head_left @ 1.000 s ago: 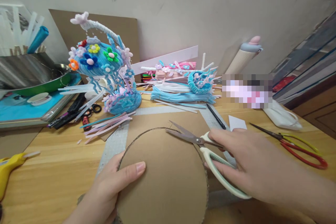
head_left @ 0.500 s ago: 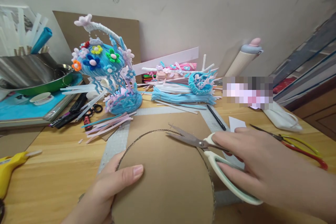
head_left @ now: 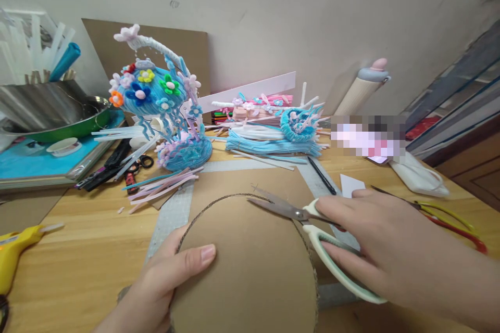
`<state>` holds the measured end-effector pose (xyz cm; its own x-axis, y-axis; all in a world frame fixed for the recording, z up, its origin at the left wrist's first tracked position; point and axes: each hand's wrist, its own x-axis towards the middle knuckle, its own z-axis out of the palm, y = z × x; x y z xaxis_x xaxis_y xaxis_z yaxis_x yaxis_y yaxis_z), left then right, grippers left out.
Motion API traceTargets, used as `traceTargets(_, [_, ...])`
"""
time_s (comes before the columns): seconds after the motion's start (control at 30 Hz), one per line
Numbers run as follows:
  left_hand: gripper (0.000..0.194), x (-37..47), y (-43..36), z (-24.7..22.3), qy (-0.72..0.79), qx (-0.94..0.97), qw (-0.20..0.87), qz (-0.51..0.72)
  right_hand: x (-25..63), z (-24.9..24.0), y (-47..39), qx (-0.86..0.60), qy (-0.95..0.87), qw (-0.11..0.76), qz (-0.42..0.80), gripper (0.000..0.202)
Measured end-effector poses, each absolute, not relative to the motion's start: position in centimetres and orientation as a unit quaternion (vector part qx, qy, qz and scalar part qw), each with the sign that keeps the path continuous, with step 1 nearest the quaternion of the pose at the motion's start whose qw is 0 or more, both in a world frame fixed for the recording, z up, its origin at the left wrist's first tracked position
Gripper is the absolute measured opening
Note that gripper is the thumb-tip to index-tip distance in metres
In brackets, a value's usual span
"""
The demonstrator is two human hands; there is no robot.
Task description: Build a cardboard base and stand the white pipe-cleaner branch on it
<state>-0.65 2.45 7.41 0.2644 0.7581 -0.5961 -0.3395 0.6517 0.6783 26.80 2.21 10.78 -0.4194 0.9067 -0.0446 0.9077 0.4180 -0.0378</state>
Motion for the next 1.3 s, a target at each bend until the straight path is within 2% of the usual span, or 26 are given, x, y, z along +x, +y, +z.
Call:
traceTargets(0.17, [0.081, -0.8, 2.6, 7.6, 0.488, 0.211, 0.772, 0.349, 26.9, 11.1, 2.2, 0.523, 0.852, 0.006, -0.026, 0.01])
traceTargets(0.47, [0.069, -0.8, 2.4, 8.0, 0.476, 0.219, 0.772, 0.36, 27.3, 11.0, 1.7, 0.499, 0.867, -0.015, 0.004, 0.013])
traceTargets(0.7, [0.071, -0.8, 2.3, 8.2, 0.476, 0.205, 0.781, 0.348, 27.4, 11.1, 1.5, 0.486, 0.874, -0.005, 0.009, 0.013])
traceTargets(1.3, [0.053, -1.3, 3.0, 7.3, 0.433, 0.204, 0.814, 0.328, 28.0, 11.0, 1.6, 0.471, 0.882, 0.02, 0.007, 0.013])
